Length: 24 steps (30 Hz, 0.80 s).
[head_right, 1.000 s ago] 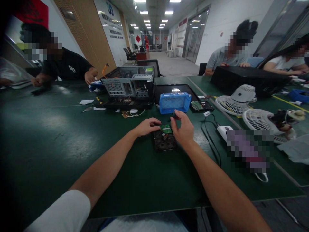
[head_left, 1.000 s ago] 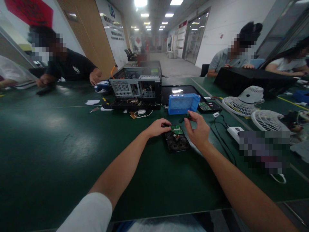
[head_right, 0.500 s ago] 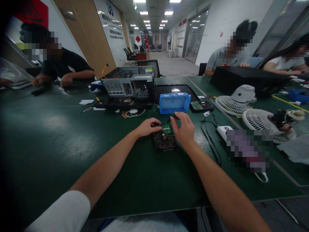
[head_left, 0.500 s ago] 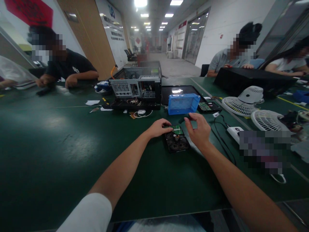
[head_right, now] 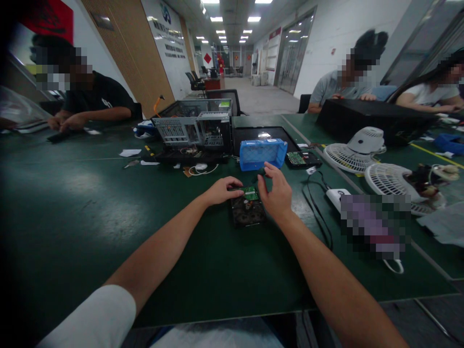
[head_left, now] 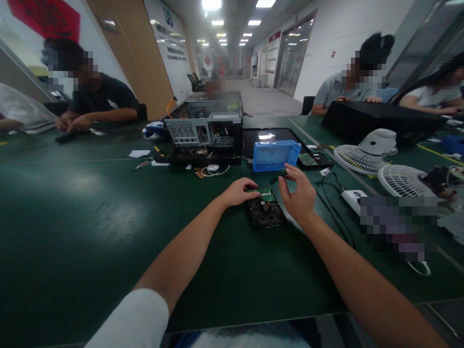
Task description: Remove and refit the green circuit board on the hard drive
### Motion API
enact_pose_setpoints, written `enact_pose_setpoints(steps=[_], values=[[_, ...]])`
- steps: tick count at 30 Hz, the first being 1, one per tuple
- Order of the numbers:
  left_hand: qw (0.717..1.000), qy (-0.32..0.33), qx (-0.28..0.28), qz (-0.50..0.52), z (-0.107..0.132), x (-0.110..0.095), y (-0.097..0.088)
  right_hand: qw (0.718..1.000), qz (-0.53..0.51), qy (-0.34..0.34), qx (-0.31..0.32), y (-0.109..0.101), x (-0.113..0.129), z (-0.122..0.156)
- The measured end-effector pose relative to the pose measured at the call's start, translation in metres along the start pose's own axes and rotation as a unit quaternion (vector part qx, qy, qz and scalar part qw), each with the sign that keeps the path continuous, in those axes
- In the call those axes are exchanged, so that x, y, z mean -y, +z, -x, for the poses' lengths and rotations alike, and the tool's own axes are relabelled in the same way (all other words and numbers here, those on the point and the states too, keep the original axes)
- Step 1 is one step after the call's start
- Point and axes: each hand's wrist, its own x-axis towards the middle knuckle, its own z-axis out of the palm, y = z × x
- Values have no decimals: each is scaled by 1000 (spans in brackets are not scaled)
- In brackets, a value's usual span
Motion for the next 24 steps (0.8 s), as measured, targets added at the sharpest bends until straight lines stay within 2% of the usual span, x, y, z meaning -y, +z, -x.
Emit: enact_pose_setpoints(steps=[9,24], values=[[1000,2,-2,3,0,2,0,999,-10,49,-11,1,1,2],[1000,-4,6,4,0,1,-2,1000,14,6,-5,-3,-1,-3]])
